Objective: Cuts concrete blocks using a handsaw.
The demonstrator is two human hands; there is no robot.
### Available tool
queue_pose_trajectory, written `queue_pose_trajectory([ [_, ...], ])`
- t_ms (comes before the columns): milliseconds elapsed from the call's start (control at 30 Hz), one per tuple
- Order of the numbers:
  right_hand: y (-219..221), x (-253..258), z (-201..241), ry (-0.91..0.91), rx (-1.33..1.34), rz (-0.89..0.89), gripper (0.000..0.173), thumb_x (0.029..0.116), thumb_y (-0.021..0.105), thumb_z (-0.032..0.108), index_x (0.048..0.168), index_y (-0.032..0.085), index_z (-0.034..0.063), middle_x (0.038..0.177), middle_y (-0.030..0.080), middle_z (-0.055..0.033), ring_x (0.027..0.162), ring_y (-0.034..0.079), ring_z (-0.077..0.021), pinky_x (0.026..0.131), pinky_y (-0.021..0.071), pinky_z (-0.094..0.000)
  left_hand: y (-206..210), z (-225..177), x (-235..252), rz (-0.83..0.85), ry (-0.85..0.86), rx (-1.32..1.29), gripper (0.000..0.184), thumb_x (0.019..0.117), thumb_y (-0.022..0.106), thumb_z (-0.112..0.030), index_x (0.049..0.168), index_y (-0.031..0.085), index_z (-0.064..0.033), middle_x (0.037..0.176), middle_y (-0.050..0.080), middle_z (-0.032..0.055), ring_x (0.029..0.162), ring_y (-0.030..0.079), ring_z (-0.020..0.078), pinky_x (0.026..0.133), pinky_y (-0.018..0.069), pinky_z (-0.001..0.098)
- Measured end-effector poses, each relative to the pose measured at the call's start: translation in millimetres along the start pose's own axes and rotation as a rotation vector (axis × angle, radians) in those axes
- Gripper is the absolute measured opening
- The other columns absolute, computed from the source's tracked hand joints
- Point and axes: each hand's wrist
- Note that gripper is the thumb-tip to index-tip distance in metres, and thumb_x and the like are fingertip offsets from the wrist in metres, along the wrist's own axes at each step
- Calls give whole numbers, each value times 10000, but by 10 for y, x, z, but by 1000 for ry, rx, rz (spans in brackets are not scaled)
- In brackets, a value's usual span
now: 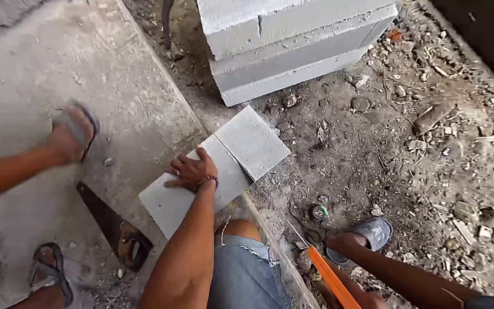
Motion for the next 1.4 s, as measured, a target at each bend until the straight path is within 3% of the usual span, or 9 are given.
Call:
queue_pose_trajectory([
  [100,499,880,-54,-83,-47,-86,565,998,541,602,1318,696,163,846,760,-34,737,739,-195,664,618,-487,10,46,-3,3,-6,7,932,956,167,-804,1528,452,-125,1626,357,200,1555,203,427,1163,46,769],
  [200,386,891,70,-46,-49,3,648,982,472,704,1357,667,213,817,738,-25,738,725,-197,678,606,-491,-5,49,22,-7,1,20,965,948,142,-815,1539,443,-114,1618,374,197,1551,214,426,1160,67,774],
  [400,-215,-431,103,85,-5,67,595,1019,621,470,1459,580,72,1009,777,-131,826,760,-268,735,619,-535,7,49,11,-9,0,14,936,958,132,-795,1542,441,-133,1614,384,184,1558,211,399,1172,61,753],
  [567,-25,205,15,-25,-52,-142,529,989,572,580,1273,725,160,798,742,-11,669,712,-159,586,602,-452,47,66,97,-47,-15,9,944,945,181,-815,1560,439,-147,1617,391,182,1556,232,387,1191,68,727],
  [700,-185,60,94,8,-5,0,516,972,609,586,1377,649,270,798,713,-8,690,695,-187,623,596,-488,-31,92,-28,3,75,27,989,955,155,-813,1624,303,-101,1660,289,220,1550,225,421,1191,119,733],
  [833,91,-265,231,-4,-27,-171,578,1000,527,608,1392,657,203,725,711,-26,570,680,-208,488,558,-451,-32,86,25,-7,87,7,977,965,159,-797,1609,315,-79,1640,307,247,1531,259,440,1168,168,752],
  [1067,460,1206,502,46,6,104,523,1020,556,543,1419,589,208,843,719,-99,777,723,-323,653,580,-567,36,23,58,-40,51,12,959,955,155,-810,1598,359,-128,1634,337,212,1532,272,414,1165,184,740],
  [1267,-1,-191,-19,-22,-25,-133,535,1003,537,596,1369,666,227,718,695,16,570,660,-146,478,545,-418,50,57,39,-34,61,4,949,979,169,-776,1619,298,-87,1663,267,231,1560,203,408,1189,144,720],
  [1400,398,703,134,-27,-38,-45,531,1009,543,555,1348,670,167,757,715,-76,644,701,-283,558,563,-534,43,73,51,-16,34,11,935,979,158,-774,1635,270,-117,1681,238,207,1570,184,382,1194,133,709],
])
Point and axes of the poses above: each hand's wrist, its own x-axis towards the middle knuckle, its own y-axis out of the palm, z = x × y
